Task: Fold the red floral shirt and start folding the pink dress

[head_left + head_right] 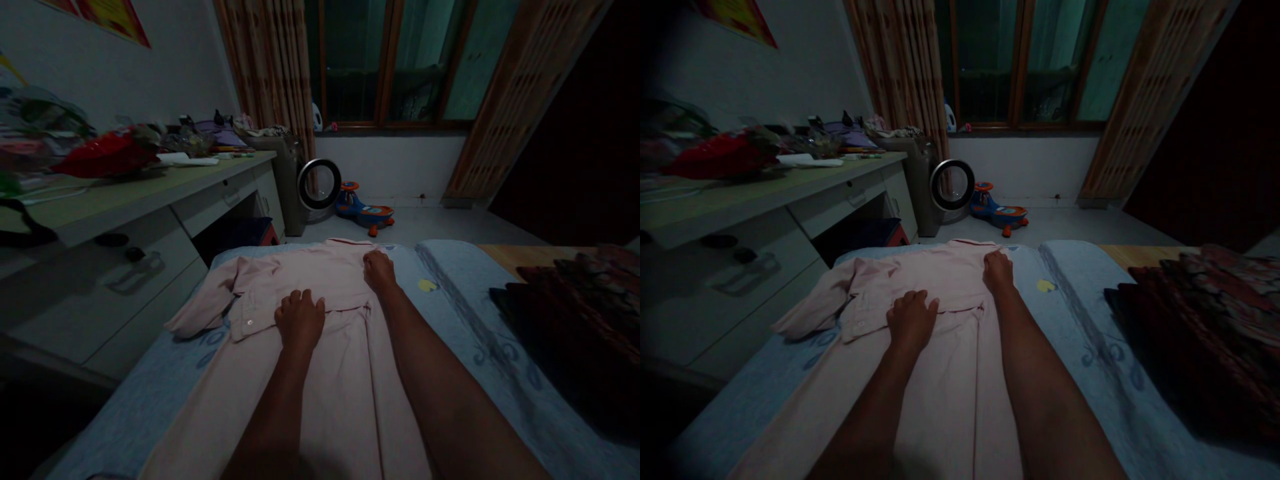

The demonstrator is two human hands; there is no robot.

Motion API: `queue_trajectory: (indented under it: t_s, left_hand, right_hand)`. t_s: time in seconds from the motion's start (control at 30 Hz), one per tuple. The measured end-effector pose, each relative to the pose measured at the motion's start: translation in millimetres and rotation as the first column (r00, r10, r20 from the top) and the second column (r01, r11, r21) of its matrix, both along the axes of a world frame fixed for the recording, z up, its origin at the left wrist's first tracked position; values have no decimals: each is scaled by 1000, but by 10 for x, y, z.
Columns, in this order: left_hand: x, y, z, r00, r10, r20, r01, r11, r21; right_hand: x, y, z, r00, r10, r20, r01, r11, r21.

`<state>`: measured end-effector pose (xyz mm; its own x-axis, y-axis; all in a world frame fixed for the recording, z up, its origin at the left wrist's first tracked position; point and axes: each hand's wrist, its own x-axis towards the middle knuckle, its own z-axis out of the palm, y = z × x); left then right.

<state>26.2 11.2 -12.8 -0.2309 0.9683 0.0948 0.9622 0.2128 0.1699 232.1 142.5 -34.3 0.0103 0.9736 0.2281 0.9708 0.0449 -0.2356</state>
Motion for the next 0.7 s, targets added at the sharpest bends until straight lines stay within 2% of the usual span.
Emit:
queue_trajectory:
  t_s: [0.13, 0.27, 0.33, 0.43, 0.53, 0.6, 0.7]
  left_hand:
    - [-175, 27, 23, 997, 80, -20, -79, 996, 36]
    - [-341, 40, 3, 976, 215, -28, -209, 967, 143]
    - [-406, 51, -33, 961, 277, -18, -271, 951, 149]
    - [-478, 75, -107, 952, 305, 7, -305, 949, 79]
    - [-538, 99, -160, 961, 273, 34, -274, 960, 56]
    - [-582, 112, -161, 966, 252, 51, -255, 965, 63]
    - [-655, 129, -104, 970, 238, 57, -241, 970, 41]
  right_hand:
    - [-22, 10, -52, 995, 90, 29, -87, 990, -111]
    - [-49, 24, -102, 994, 72, 88, -55, 982, -180]
    - [-54, 29, -113, 993, 69, 100, -50, 981, -187]
    - [-52, 21, -102, 994, 68, 86, -54, 985, -162]
    - [-53, -3, -56, 998, 53, 40, -50, 996, -67]
    - [-63, -18, -18, 999, 48, 18, -48, 999, 7]
    - [-98, -27, 24, 997, 72, 17, -73, 996, 43]
